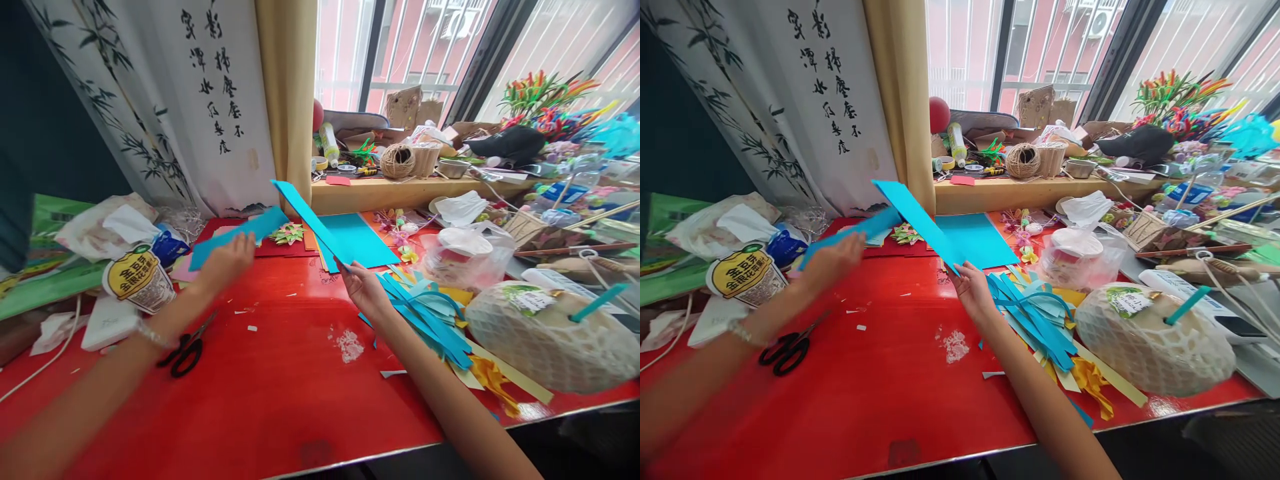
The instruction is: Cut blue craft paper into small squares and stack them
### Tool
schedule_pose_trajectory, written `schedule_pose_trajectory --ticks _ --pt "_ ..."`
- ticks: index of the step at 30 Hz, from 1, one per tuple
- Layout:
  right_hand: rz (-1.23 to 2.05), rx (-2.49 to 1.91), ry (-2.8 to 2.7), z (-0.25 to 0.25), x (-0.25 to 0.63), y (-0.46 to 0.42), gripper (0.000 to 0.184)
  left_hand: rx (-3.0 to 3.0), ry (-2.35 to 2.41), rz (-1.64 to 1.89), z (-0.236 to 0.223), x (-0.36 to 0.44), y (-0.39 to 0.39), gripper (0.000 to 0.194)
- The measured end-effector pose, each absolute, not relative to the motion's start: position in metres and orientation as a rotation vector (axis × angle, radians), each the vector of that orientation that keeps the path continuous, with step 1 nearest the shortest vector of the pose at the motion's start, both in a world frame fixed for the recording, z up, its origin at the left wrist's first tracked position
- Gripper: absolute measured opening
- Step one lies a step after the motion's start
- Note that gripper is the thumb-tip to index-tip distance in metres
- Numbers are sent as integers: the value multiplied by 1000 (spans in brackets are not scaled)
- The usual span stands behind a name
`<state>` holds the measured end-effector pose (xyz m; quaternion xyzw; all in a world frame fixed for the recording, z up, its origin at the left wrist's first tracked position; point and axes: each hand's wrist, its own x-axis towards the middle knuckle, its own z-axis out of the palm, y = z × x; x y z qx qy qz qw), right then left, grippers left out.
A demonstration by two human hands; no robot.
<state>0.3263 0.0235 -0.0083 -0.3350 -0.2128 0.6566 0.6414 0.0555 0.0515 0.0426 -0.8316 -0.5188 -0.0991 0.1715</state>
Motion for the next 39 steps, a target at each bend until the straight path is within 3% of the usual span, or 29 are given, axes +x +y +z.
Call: schedule_pose_trajectory --ticks 3,7,13,17,22,26,29,31,35,39 --pt "1491 -789 -547 -4 328 23 39 -2477 -1185 -53 6 80 2 56" --pt "1559 -908 -856 -7 324 18 43 -2521 -1008 -9 -26 94 -43 53" --pt "1649 -1091 -1312 -21 316 14 31 -2555 -836 -393 -6 83 -79 35" --pt "1548 -1265 -1576 -24 316 14 26 -2302 -1362 -481 6 60 -78 33" --pt "952 -1547 -1794 -21 317 12 43 -2361 -1795 -119 -22 22 -54 68" --pt "1383 -1415 -1571 -16 322 8 61 -2412 -1853 -126 -42 8 -50 78" --pt "1602 -1300 -1273 -13 321 7 63 -2422 -1859 -161 -43 8 -51 78" --pt "1710 -1217 -1148 -12 318 7 57 -2426 -1871 -153 -40 9 -49 78" --pt "1950 -1054 -1124 -9 311 3 26 -2440 -1850 -116 -38 9 -47 78" --pt "1821 -1152 -1431 -12 311 2 27 -2426 -1848 -85 -36 11 -48 77"
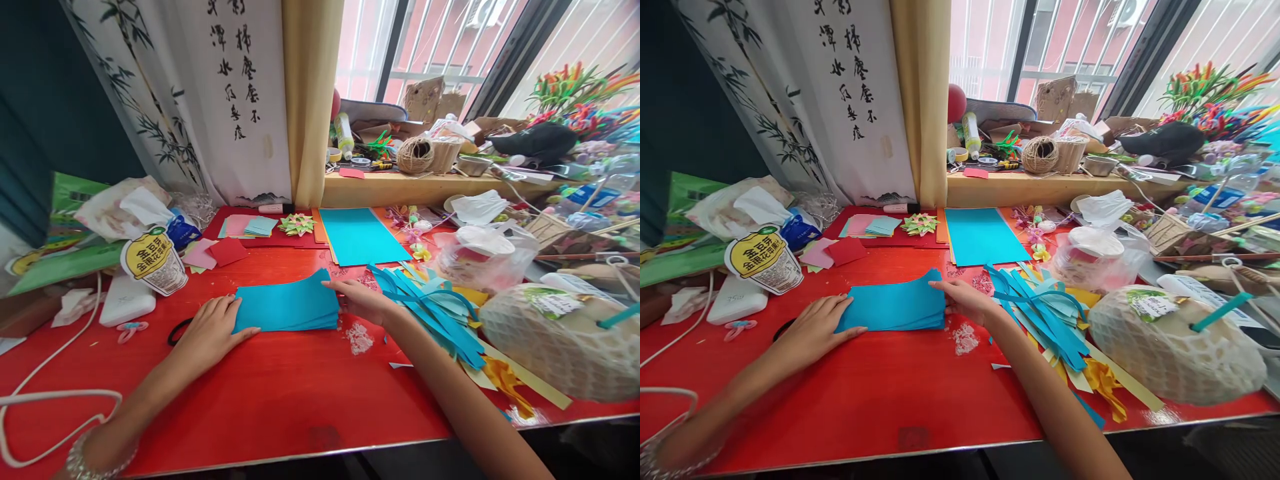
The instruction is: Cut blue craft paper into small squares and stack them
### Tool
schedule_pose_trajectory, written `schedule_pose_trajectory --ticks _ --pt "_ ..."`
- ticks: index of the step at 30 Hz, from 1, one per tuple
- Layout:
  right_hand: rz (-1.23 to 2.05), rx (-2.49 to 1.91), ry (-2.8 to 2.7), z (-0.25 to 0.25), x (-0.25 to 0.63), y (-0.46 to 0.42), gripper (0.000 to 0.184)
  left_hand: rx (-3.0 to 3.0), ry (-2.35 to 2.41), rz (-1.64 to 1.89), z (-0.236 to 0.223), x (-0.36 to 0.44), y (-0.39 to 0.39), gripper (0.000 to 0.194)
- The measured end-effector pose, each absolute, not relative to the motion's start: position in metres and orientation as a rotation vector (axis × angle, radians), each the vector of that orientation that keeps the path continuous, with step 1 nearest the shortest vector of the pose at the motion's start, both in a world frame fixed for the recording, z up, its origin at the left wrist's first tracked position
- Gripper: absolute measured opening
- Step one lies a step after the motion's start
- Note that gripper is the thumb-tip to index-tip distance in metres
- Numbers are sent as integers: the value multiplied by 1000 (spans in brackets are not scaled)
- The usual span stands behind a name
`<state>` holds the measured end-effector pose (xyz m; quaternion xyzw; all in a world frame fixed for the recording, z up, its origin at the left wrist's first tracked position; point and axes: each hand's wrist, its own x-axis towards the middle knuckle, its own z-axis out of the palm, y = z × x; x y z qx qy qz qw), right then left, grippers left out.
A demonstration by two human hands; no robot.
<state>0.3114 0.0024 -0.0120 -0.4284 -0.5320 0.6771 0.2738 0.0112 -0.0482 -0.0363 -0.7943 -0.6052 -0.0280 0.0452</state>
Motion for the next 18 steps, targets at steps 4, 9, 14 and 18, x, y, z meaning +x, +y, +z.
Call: schedule_pose_trajectory --ticks 4,9,14,18 --pt "1115 -1434 -1940 -21 317 8 28 -2451 -1894 20 -23 12 -40 79" --pt "870 -1553 -2139 -28 314 4 60 -2634 -1898 198 8 14 3 74" --pt "828 -1585 -2197 -28 310 -1 74 -2781 -1927 511 17 30 31 83" --pt "848 -1589 -2219 -28 311 1 80 -2721 -1947 669 15 37 27 76"
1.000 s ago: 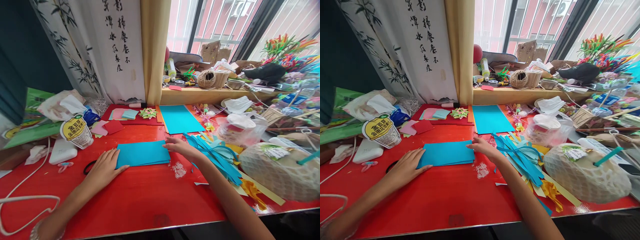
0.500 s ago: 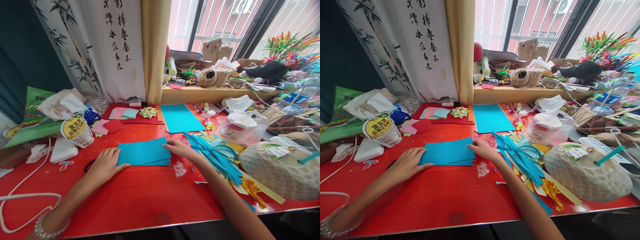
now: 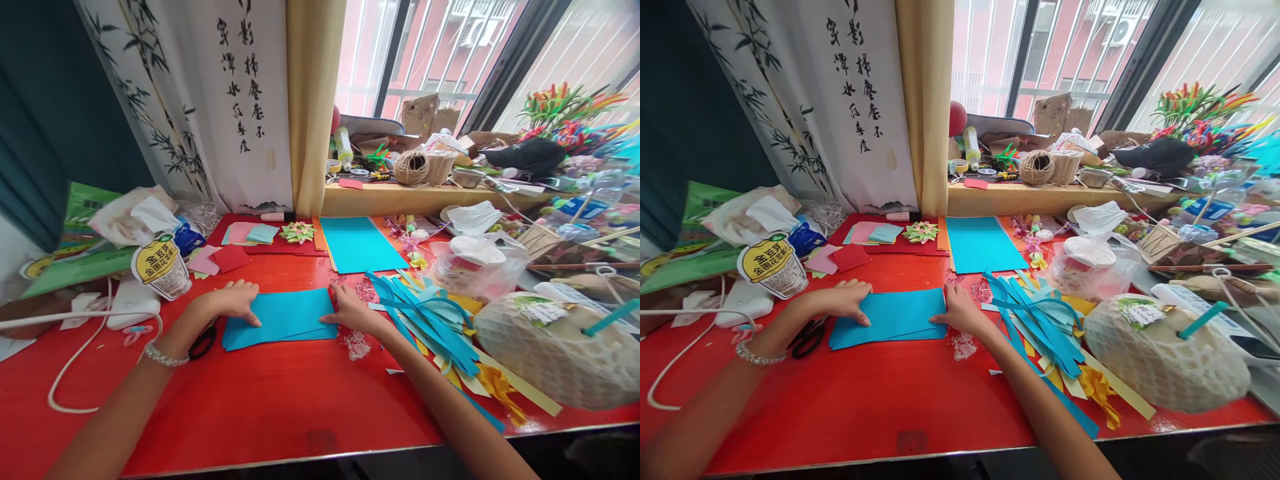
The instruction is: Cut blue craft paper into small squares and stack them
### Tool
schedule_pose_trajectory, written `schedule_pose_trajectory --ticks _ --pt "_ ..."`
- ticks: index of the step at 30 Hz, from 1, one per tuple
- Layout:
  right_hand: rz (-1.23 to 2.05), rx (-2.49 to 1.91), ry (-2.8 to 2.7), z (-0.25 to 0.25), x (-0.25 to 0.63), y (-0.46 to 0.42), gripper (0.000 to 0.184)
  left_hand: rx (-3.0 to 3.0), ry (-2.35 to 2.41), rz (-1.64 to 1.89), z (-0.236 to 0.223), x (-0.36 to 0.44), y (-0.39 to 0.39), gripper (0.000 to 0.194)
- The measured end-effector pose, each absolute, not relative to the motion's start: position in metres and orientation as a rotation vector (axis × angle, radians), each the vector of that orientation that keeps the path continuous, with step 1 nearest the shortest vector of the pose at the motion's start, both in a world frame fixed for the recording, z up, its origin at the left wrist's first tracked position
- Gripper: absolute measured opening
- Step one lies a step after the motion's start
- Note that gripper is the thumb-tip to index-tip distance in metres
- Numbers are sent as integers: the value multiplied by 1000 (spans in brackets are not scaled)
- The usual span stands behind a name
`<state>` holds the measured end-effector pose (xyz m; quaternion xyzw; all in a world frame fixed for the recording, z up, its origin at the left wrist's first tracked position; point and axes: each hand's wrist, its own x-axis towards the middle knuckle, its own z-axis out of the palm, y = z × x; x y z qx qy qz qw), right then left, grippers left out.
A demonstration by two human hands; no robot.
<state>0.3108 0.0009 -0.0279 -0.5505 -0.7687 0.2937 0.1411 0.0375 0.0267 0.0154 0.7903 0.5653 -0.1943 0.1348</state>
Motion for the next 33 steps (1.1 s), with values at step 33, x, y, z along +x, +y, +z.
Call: schedule_pose_trajectory --ticks 33 --pt "1158 -908 -1592 -37 312 14 28 1390 1295 1316 -31 42 1 63"
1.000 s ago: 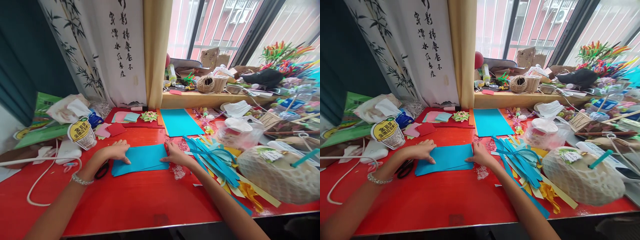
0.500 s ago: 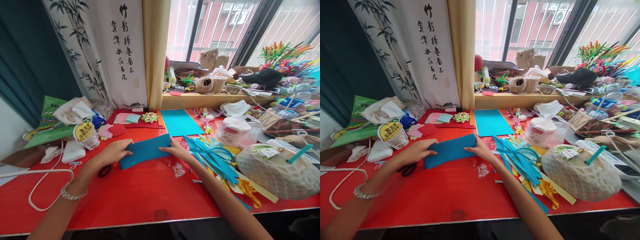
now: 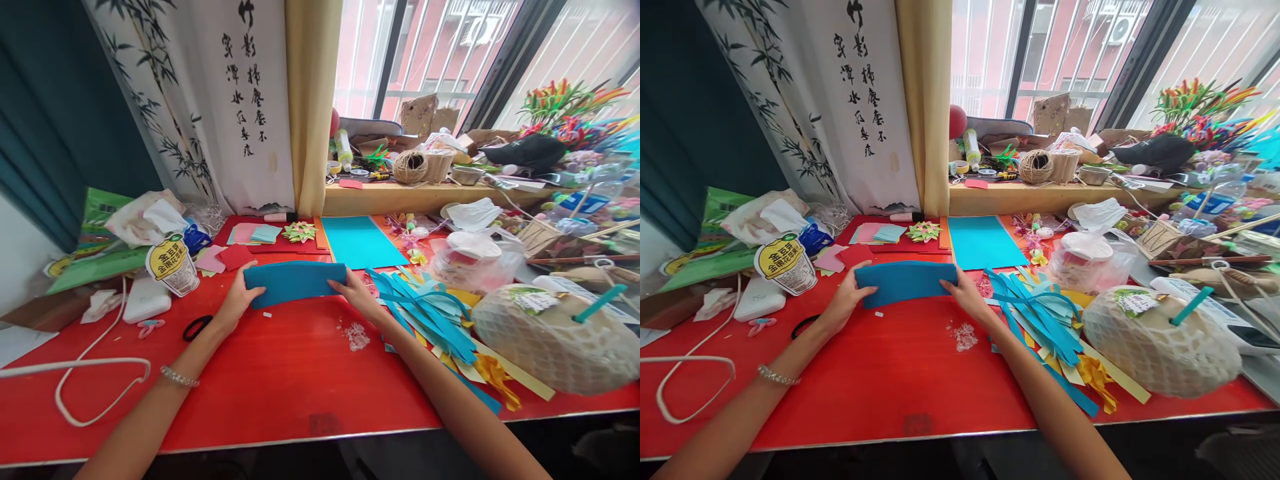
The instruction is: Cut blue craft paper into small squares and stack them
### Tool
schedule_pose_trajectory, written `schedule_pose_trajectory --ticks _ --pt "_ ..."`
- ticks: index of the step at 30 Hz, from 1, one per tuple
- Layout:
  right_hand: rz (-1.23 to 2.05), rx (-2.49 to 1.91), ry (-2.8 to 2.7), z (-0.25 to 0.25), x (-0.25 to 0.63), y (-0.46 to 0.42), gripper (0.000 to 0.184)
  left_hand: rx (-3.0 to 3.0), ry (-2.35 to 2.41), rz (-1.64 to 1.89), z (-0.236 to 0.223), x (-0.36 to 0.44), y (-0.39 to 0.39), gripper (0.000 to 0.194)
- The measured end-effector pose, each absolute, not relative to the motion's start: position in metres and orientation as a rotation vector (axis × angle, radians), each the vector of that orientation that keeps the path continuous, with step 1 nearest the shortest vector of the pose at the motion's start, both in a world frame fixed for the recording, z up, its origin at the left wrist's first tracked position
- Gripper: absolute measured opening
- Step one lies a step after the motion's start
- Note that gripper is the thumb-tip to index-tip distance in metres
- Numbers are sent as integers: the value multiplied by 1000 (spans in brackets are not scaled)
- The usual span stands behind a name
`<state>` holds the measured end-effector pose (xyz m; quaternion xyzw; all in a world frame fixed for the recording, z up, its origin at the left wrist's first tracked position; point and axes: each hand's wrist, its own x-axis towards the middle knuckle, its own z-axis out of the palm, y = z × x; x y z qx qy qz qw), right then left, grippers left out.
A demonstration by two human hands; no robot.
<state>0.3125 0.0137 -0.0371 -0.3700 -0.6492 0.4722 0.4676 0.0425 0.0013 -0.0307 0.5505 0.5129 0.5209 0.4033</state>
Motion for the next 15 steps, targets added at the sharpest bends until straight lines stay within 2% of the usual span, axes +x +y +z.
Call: schedule_pose_trajectory --ticks 5,12,15 --pt "1170 -890 -1540 -35 311 11 36 1317 1277 1466 -26 48 -4 63" --pt "1149 -931 -1541 -43 311 18 32 1325 1199 1367 -26 49 -6 41" --pt "1189 -947 -1530 -44 312 18 33 1324 1208 1331 -25 48 -6 37"
